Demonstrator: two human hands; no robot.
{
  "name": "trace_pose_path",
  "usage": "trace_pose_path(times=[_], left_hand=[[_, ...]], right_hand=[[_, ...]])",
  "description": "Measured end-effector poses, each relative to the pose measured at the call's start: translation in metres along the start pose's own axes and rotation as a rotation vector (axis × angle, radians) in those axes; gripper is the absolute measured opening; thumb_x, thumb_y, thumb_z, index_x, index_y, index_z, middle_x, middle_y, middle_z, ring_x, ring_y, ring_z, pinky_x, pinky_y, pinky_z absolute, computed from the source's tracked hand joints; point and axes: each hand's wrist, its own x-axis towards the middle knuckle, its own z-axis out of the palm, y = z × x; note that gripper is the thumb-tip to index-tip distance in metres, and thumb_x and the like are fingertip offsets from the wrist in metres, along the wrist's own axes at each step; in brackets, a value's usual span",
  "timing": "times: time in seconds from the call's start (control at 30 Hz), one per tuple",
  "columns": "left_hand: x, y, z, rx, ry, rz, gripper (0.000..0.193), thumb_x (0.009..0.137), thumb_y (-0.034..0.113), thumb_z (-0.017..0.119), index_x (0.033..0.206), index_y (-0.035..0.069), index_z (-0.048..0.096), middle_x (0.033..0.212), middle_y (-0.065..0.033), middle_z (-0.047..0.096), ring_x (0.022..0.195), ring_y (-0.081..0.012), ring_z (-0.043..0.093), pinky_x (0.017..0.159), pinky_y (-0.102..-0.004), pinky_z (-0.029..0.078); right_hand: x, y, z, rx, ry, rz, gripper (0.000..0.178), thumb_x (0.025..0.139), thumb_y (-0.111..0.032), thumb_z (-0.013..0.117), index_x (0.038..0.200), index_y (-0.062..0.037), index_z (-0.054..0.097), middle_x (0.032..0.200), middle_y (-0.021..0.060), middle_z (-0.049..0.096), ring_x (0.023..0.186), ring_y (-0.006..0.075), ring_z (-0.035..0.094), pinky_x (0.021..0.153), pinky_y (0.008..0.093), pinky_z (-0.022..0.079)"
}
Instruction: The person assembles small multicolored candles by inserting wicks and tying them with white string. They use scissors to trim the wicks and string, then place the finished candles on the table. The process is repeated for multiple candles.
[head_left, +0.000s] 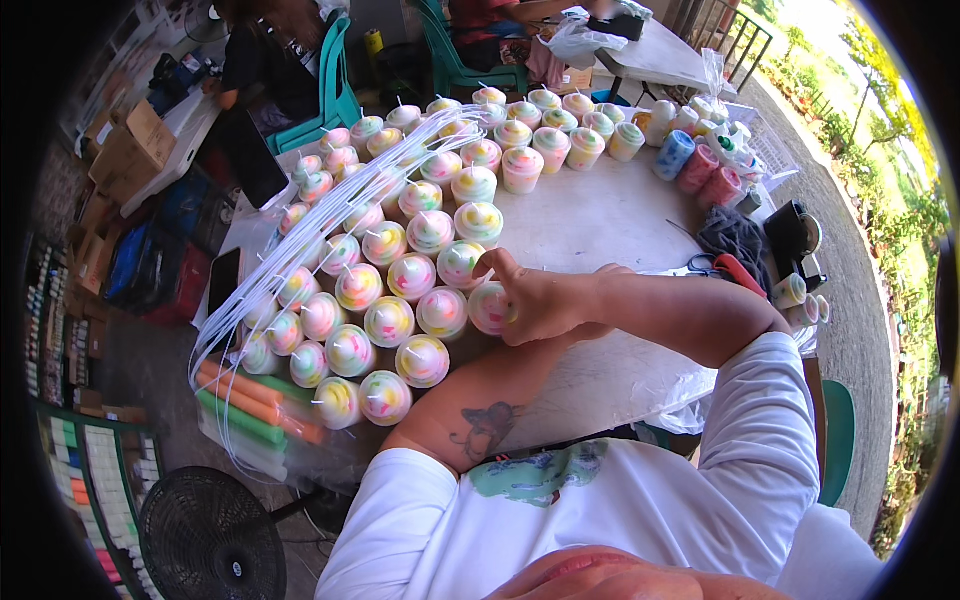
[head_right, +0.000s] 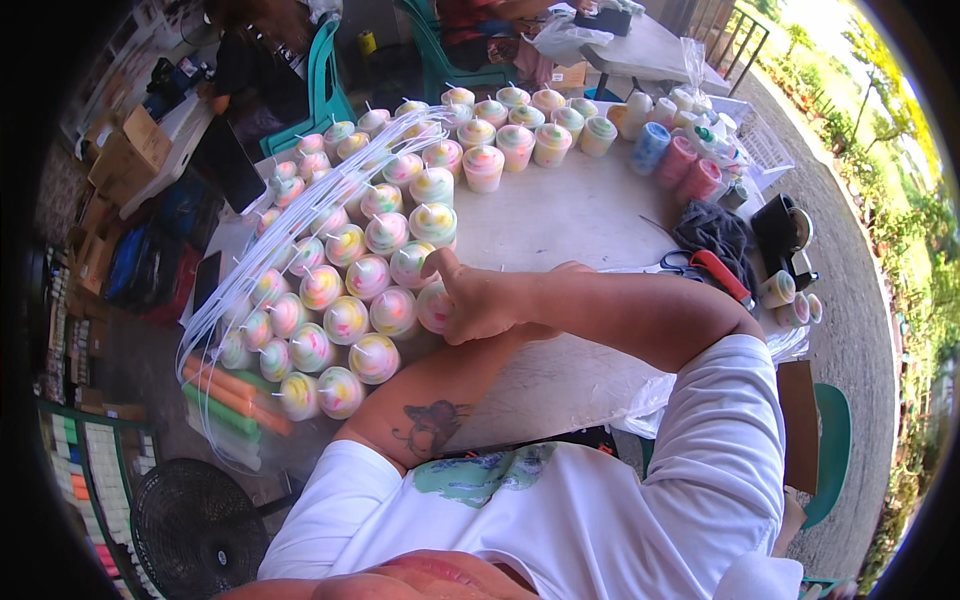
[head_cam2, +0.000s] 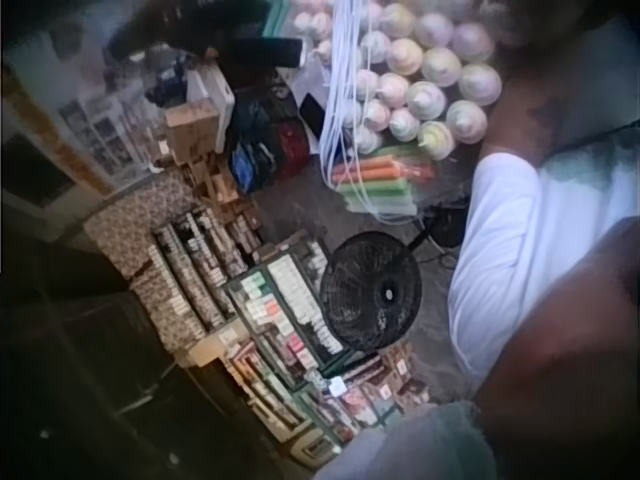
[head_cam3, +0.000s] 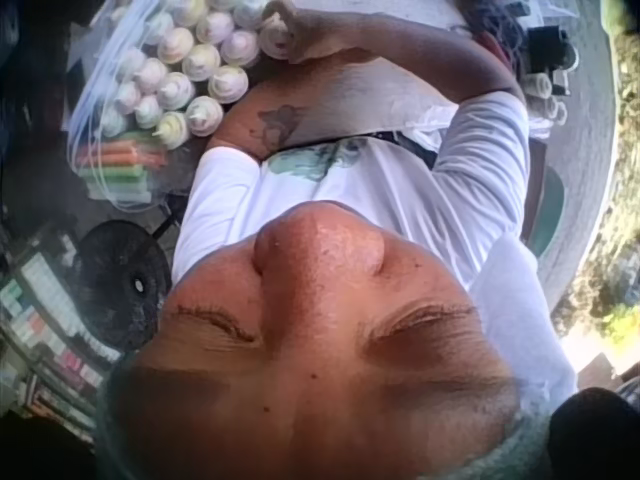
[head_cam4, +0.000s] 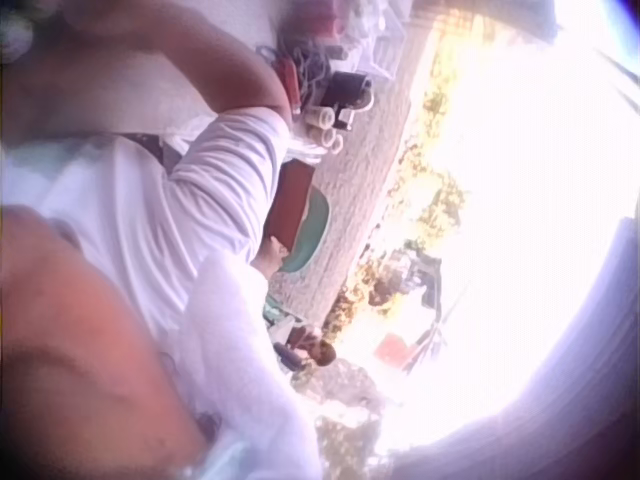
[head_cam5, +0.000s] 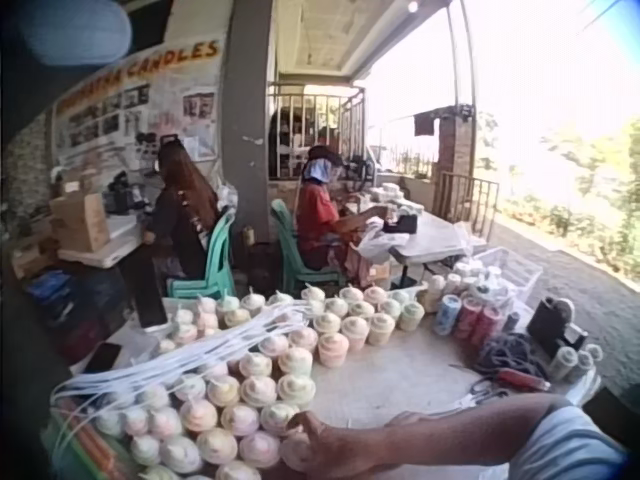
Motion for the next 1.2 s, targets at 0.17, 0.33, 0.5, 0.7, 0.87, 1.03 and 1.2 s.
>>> trace_pose_path(times=[0.17,0.33,0.5,0.7,0.87,1.03,1.2], left_hand=[[0.003,0.003,0.007,0.129,0.028,0.076,0.032,0.084,0.015,0.063,0.111,-0.002,0.057,0.103,-0.0146,0.061,0.094,-0.0195,0.058,0.085,-0.0294,0.048],[0.013,0.017,-0.013,-0.261,-0.171,-0.381,0.032,0.083,0.015,0.064,0.110,-0.001,0.057,0.104,-0.0142,0.059,0.093,-0.0215,0.058,0.085,-0.0306,0.048],[0.018,0.022,-0.010,-0.212,-0.169,-0.361,0.028,0.084,0.014,0.066,0.105,-0.002,0.058,0.101,-0.0122,0.057,0.091,-0.0181,0.058,0.084,-0.0292,0.049],[0.016,0.019,-0.015,-0.218,-0.158,-0.382,0.029,0.082,0.015,0.066,0.103,-0.002,0.059,0.098,-0.0140,0.057,0.088,-0.0205,0.057,0.082,-0.0311,0.048],[0.015,0.020,-0.008,-0.331,-0.135,-0.382,0.027,0.082,0.012,0.064,0.105,-0.001,0.058,0.099,-0.0137,0.058,0.087,-0.0209,0.058,0.083,-0.0319,0.047],[0.022,0.028,-0.012,-0.278,-0.093,-0.171,0.029,0.085,0.010,0.062,0.111,-0.001,0.055,0.109,-0.0131,0.058,0.099,-0.0188,0.057,0.087,-0.0319,0.046],[0.016,0.025,-0.014,-0.266,-0.151,-0.307,0.028,0.085,0.011,0.064,0.109,-0.002,0.056,0.110,-0.0123,0.056,0.096,-0.0182,0.058,0.086,-0.0305,0.048]], right_hand=[[0.005,0.031,0.005,-0.254,0.098,-0.052,0.069,0.073,-0.016,0.069,0.129,-0.0023,0.030,0.105,0.0199,0.058,0.099,0.0331,0.058,0.082,0.0385,0.047],[-0.014,0.045,-0.082,-0.151,0.384,0.194,0.069,0.068,-0.024,0.077,0.122,-0.0020,0.042,0.101,0.0175,0.061,0.091,0.0262,0.061,0.079,0.0342,0.050],[-0.011,0.135,-0.160,-0.117,0.828,0.390,0.075,0.067,-0.027,0.079,0.125,0.0034,0.044,0.113,0.0204,0.056,0.092,0.0284,0.062,0.080,0.0352,0.051],[0.016,0.122,-0.116,-0.728,1.101,0.201,0.080,0.072,-0.020,0.073,0.137,-0.0007,0.032,0.131,0.0208,0.043,0.120,0.0343,0.045,0.098,0.0431,0.042],[0.024,0.021,-0.062,-0.417,0.474,-0.249,0.081,0.066,-0.002,0.065,0.140,-0.0113,0.032,0.130,0.0191,0.038,0.126,0.0375,0.038,0.100,0.0431,0.040],[0.054,0.035,-0.034,-0.538,0.478,-0.330,0.072,0.068,-0.005,0.068,0.132,-0.0120,0.037,0.126,0.0197,0.038,0.120,0.0405,0.041,0.095,0.0449,0.045],[0.027,0.054,-0.053,-0.384,0.557,-0.321,0.054,0.067,-0.013,0.072,0.115,-0.0058,0.047,0.118,0.0200,0.044,0.109,0.0376,0.050,0.087,0.0435,0.047]])
